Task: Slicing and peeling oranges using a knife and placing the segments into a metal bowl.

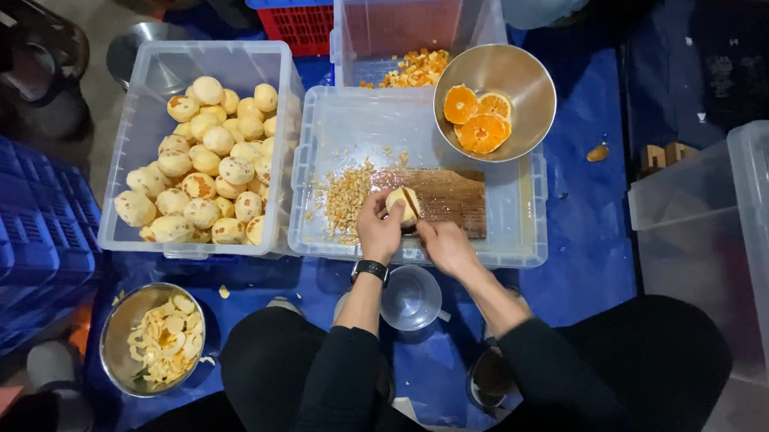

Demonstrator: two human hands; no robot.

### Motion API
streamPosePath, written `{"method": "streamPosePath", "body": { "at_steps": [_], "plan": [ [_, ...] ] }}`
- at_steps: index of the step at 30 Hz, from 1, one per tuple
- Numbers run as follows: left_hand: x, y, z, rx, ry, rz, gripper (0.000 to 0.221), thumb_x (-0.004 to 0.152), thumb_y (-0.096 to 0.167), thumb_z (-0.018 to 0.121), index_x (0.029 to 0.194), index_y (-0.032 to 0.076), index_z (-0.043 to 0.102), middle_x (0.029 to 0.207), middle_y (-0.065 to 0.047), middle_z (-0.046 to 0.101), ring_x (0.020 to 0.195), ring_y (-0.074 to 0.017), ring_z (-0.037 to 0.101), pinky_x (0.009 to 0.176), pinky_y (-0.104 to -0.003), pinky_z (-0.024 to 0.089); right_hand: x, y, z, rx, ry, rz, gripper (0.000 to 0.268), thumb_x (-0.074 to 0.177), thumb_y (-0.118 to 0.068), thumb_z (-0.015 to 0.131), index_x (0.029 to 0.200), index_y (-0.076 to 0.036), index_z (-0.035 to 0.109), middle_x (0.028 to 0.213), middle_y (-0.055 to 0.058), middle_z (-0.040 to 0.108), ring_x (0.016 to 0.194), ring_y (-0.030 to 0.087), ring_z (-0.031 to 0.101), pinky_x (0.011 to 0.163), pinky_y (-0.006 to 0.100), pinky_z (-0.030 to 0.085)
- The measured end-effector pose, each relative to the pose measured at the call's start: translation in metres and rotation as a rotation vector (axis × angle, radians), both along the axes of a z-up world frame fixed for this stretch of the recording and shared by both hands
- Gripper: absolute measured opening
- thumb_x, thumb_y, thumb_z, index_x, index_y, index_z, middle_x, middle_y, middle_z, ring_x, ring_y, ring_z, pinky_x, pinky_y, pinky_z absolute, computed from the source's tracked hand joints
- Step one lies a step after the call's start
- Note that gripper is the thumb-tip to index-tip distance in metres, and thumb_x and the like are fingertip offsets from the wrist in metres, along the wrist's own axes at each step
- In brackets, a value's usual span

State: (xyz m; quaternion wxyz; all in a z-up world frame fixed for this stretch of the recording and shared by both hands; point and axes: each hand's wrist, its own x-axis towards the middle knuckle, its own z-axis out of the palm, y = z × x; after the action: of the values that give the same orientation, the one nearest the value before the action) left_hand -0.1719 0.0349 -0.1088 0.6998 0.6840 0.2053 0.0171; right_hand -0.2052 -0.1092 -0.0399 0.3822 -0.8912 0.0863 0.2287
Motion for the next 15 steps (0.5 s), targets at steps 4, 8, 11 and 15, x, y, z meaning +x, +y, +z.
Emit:
{"method": "streamPosePath", "body": {
  "at_steps": [4,8,11,15],
  "plan": [
    [0.006,0.001,-0.012,-0.072,-0.01,-0.001,0.036,0.09,0.018,0.078,0.123,0.009,0.069,0.113,-0.017,0.072,0.1,-0.0236,0.072,0.079,-0.035,0.063,-0.043,-0.014,0.013,0.034,0.023,-0.045,0.061,0.108,-0.036,0.045,0.068,0.0,0.074,0.083,0.025,0.076,0.098,0.046,0.072,0.089,0.049,0.054],
    [-0.003,0.0,0.021,-0.114,0.047,-0.032,0.035,0.093,0.019,0.075,0.126,0.015,0.065,0.118,-0.013,0.069,0.102,-0.0214,0.072,0.072,-0.035,0.065,-0.06,-0.021,0.022,0.038,0.04,-0.02,0.069,0.109,-0.043,0.044,0.056,-0.004,0.069,0.075,0.022,0.075,0.09,0.042,0.072,0.085,0.048,0.054],
    [-0.007,0.002,0.031,-0.138,0.095,-0.051,0.03,0.095,0.021,0.073,0.123,0.02,0.064,0.115,-0.009,0.068,0.095,-0.0163,0.07,0.063,-0.033,0.065,-0.052,-0.016,0.017,0.09,0.038,-0.051,0.067,0.109,-0.041,0.044,0.056,-0.007,0.069,0.07,0.017,0.074,0.084,0.038,0.073,0.082,0.045,0.055],
    [0.003,0.001,0.003,-0.178,0.106,-0.031,0.026,0.096,0.019,0.07,0.121,0.019,0.066,0.116,-0.01,0.068,0.092,-0.0167,0.068,0.062,-0.034,0.065,-0.035,-0.021,0.005,0.065,0.063,-0.106,0.063,0.106,-0.045,0.043,0.062,-0.008,0.069,0.067,0.013,0.073,0.086,0.032,0.074,0.082,0.044,0.056]
  ]
}}
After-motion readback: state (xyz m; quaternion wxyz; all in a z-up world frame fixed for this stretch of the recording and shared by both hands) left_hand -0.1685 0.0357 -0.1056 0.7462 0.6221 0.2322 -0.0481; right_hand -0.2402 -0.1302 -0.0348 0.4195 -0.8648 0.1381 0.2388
